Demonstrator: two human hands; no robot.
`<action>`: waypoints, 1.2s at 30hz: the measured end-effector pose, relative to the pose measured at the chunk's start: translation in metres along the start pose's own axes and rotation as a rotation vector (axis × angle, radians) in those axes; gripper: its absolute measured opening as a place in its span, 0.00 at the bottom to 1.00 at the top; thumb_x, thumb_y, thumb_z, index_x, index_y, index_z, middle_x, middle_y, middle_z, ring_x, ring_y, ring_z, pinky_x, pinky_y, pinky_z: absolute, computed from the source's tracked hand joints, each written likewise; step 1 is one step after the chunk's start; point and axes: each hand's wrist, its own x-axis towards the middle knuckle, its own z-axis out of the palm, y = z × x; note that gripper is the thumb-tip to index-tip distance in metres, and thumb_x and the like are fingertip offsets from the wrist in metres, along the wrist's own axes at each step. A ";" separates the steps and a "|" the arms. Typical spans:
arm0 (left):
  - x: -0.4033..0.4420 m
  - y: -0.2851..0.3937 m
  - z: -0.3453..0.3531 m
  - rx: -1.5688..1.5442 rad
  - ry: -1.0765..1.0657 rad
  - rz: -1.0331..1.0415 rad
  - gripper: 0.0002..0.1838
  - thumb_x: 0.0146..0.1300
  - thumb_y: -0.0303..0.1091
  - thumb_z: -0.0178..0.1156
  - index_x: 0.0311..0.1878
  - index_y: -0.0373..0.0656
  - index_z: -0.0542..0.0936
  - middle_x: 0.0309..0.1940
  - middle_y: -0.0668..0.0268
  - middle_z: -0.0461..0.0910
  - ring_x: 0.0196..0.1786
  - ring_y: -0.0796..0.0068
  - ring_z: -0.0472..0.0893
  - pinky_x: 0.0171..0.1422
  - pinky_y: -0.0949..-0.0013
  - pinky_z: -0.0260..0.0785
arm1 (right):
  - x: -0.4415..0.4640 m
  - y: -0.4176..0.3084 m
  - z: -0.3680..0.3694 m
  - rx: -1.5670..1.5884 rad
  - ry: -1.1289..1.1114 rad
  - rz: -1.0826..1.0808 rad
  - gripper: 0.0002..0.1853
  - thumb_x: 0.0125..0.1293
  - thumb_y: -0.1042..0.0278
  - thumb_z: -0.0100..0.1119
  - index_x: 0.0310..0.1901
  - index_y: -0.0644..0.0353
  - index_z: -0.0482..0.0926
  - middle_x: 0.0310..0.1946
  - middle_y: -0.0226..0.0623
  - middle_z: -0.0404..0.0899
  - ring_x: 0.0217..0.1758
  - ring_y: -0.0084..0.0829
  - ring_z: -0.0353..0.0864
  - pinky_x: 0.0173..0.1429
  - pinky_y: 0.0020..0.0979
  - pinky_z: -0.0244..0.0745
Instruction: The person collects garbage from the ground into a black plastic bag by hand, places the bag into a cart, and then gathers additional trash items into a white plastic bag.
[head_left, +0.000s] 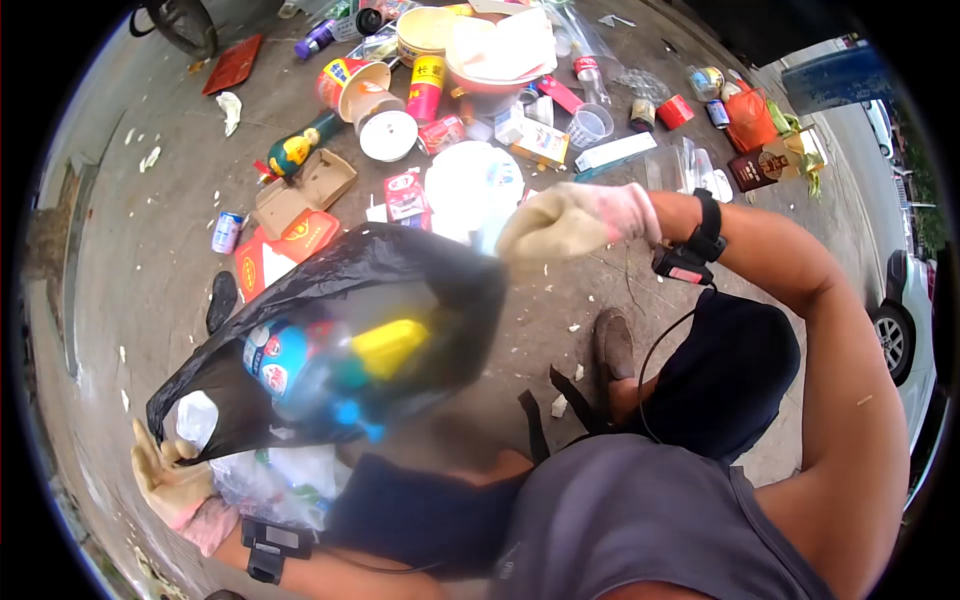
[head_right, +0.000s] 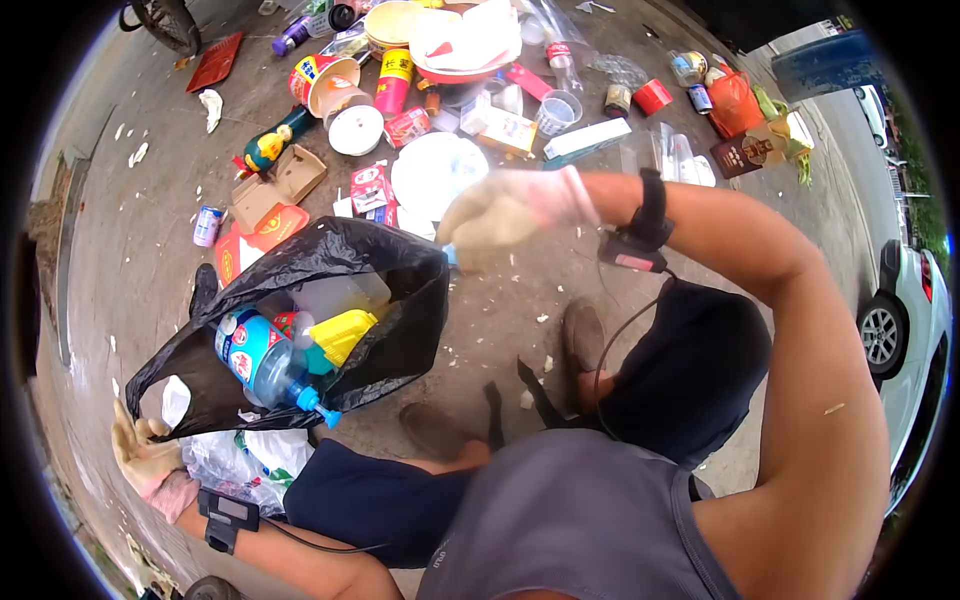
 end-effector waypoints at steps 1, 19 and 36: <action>-0.005 0.007 0.000 0.002 0.049 0.029 0.22 0.77 0.39 0.54 0.72 0.49 0.74 0.79 0.64 0.68 0.35 0.73 0.68 0.44 0.72 0.69 | -0.009 0.016 -0.019 0.032 0.071 0.051 0.16 0.71 0.70 0.62 0.57 0.65 0.83 0.49 0.36 0.88 0.50 0.25 0.85 0.55 0.30 0.81; -0.056 0.042 0.026 0.108 0.402 0.045 0.26 0.81 0.48 0.47 0.72 0.44 0.74 0.74 0.70 0.75 0.33 0.78 0.68 0.40 0.72 0.68 | 0.178 0.101 0.098 -1.286 0.113 -0.246 0.16 0.68 0.67 0.59 0.56 0.49 0.84 0.53 0.33 0.83 0.62 0.40 0.81 0.62 0.45 0.78; -0.036 0.041 0.020 0.012 0.309 -0.053 0.23 0.78 0.50 0.52 0.63 0.44 0.81 0.73 0.61 0.76 0.31 0.76 0.68 0.36 0.70 0.64 | 0.150 -0.081 0.102 -0.756 0.506 -0.824 0.34 0.69 0.44 0.62 0.68 0.61 0.74 0.54 0.49 0.85 0.53 0.50 0.86 0.58 0.45 0.81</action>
